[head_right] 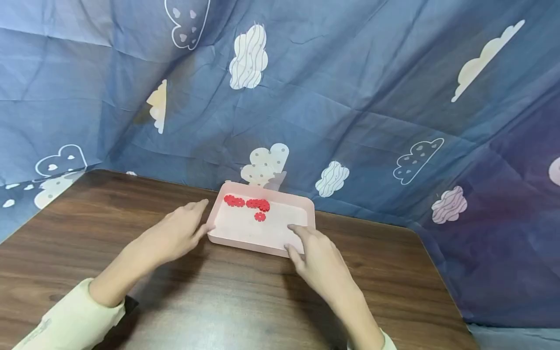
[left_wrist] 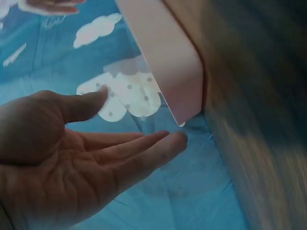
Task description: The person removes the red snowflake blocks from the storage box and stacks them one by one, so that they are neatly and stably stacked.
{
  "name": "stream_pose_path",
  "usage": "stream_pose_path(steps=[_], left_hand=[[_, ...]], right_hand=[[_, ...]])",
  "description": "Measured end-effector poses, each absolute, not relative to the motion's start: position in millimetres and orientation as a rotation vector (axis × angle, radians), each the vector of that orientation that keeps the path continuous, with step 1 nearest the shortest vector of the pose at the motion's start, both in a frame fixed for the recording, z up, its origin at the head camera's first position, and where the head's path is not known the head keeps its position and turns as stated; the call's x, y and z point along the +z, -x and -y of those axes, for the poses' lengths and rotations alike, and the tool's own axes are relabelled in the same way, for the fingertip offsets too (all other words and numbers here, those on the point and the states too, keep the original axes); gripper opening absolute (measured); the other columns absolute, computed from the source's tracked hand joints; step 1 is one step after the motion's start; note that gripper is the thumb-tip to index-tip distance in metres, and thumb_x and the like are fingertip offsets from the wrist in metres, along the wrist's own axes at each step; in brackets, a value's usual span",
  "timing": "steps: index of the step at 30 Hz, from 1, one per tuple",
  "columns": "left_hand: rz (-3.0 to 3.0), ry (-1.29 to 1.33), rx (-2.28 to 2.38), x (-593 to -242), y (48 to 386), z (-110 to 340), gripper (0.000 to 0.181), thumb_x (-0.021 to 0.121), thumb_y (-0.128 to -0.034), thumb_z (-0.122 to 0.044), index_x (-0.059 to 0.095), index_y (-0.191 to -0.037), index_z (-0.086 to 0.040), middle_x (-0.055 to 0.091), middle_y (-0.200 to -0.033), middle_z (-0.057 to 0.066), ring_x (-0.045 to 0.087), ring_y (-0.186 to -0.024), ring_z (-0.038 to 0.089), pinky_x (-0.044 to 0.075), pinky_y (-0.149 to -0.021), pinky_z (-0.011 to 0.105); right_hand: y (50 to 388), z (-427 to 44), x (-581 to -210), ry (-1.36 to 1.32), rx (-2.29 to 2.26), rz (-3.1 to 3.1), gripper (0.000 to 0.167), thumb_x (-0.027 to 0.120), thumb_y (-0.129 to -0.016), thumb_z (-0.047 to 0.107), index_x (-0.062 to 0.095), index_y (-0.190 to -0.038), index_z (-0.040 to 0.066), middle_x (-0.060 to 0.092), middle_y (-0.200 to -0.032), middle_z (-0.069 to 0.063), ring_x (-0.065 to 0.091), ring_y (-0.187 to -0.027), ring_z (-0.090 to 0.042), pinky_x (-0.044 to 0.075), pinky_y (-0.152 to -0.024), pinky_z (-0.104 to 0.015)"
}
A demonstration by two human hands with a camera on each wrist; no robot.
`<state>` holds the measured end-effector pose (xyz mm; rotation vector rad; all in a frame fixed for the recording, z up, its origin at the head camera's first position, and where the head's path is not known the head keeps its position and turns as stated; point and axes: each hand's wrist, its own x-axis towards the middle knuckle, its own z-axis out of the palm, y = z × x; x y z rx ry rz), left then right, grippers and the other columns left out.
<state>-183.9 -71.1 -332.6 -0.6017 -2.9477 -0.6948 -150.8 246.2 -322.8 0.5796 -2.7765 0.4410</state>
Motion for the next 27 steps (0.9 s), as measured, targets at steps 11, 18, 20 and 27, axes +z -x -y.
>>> stream_pose_path(steps=[11, 18, 20, 27], left_hand=[[3.173, 0.468, -1.185, -329.5, 229.6, 69.7, 0.015, 0.060, -0.1059, -0.001, 0.063, -0.113, 0.012, 0.066, -0.080, 0.015, 0.078, -0.069, 0.026, 0.068, -0.064, 0.030], [3.104, 0.369, -1.548, -347.0, 235.3, 69.1, 0.030, 0.058, -0.1039, 0.006, 0.056, -0.131, 0.019, 0.068, -0.106, 0.027, 0.078, -0.081, 0.025, 0.072, -0.072, 0.032], [3.096, 0.351, -1.589, -349.2, 235.3, 69.4, 0.031, 0.058, -0.1039, 0.006, 0.056, -0.131, 0.019, 0.067, -0.110, 0.027, 0.078, -0.081, 0.023, 0.072, -0.072, 0.031], [3.018, 0.292, -1.862, -352.0, 236.9, 74.2, 0.040, 0.059, -0.1034, 0.008, 0.047, -0.141, 0.019, 0.068, -0.108, 0.025, 0.069, -0.084, 0.020, 0.072, -0.076, 0.030]], right_hand=[[244.9, -243.3, -285.1, -0.484, 0.811, 2.993, 0.023, 0.076, -0.100, 0.014, 0.079, -0.116, -0.002, 0.082, -0.102, -0.015, 0.078, -0.092, -0.023, 0.067, -0.082, -0.034], [283.7, -226.1, -298.0, -0.233, 1.112, 3.134, 0.026, 0.076, -0.099, 0.007, 0.076, -0.119, -0.009, 0.080, -0.102, -0.022, 0.074, -0.077, -0.013, 0.071, -0.078, -0.028], [292.7, -220.9, -302.5, -0.161, 1.174, 3.146, 0.025, 0.075, -0.099, 0.004, 0.075, -0.118, -0.011, 0.079, -0.096, -0.020, 0.072, -0.075, -0.011, 0.072, -0.083, -0.034], [315.6, -204.6, -318.2, 0.028, 1.135, 3.174, 0.021, 0.077, -0.095, 0.003, 0.077, -0.111, -0.010, 0.079, -0.081, -0.014, 0.075, -0.069, -0.013, 0.072, -0.088, -0.039]])
